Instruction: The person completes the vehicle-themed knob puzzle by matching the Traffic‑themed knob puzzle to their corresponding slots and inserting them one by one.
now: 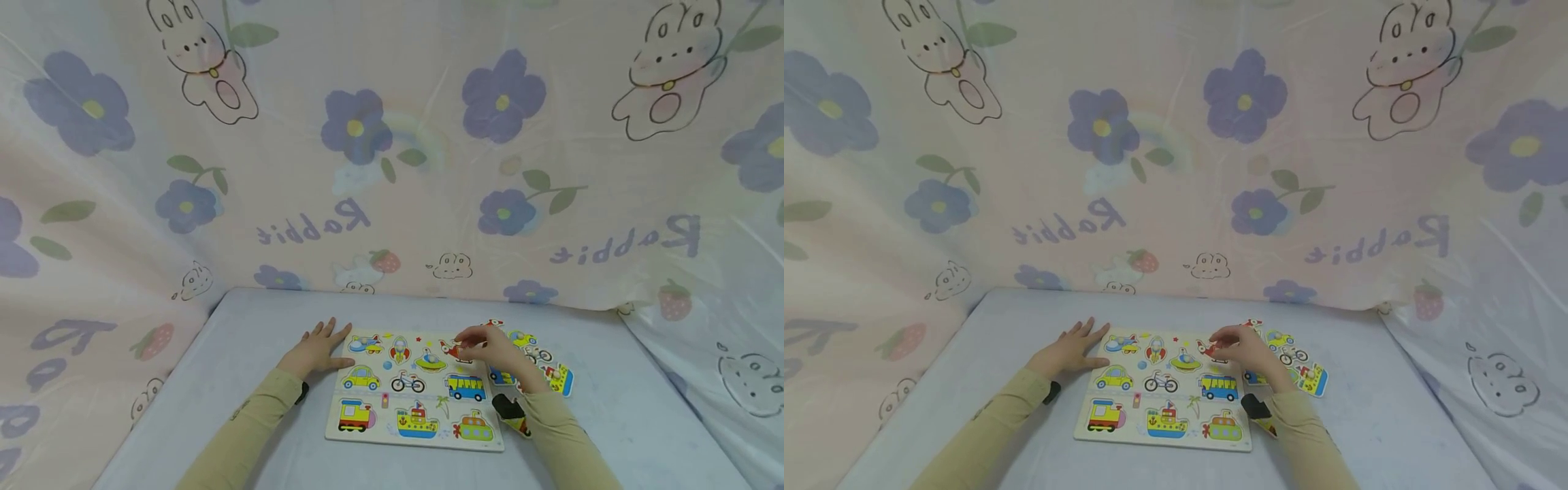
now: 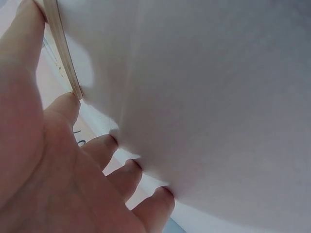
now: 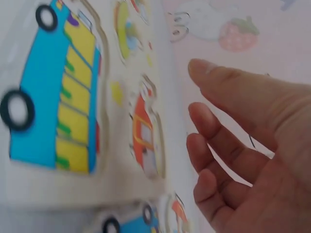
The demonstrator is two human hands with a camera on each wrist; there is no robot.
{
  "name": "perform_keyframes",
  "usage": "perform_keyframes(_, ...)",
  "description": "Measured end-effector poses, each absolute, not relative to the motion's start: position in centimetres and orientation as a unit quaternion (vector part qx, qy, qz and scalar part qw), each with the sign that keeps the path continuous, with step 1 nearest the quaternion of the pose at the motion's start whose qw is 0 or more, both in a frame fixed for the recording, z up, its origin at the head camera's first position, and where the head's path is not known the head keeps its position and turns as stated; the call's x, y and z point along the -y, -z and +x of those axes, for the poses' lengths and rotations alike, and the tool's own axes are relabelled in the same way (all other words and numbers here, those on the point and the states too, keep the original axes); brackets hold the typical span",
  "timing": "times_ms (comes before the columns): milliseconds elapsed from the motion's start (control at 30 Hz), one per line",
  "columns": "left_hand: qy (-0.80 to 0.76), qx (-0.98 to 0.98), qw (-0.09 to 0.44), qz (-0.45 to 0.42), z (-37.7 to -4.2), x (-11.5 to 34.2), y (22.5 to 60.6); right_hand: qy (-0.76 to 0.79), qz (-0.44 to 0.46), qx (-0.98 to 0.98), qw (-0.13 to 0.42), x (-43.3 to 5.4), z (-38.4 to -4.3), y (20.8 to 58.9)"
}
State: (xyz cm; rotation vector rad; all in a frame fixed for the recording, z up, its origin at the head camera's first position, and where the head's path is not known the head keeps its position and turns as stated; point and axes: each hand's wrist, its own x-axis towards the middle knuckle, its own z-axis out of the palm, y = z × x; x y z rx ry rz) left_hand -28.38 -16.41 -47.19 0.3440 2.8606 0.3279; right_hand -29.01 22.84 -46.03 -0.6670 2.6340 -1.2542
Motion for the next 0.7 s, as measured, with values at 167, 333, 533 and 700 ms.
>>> perform_keyframes(167,-0.112,-0.979,0.115,0.123,-28.5,16.5,47.3,0.418,-0.2,-0.884,0.064,-24.2,-28.9,45.5)
perform_keyframes(333,-0.11,-0.98,0.109,0.123,-28.9,16.7,47.7,0.412,-0.195,-0.889,0.047,-25.3,-29.1,45.5)
perform_keyframes(533,-0.111,-0.98,0.112,0.122,-28.8,16.6,47.8,0.405,-0.199,-0.892,0.035,-26.4,-28.8,44.9)
perform_keyframes(700,-0.109,-0.98,0.115,0.117,-28.7,16.5,47.8,0.398,-0.176,-0.899,0.04,-27.2,-28.9,44.6)
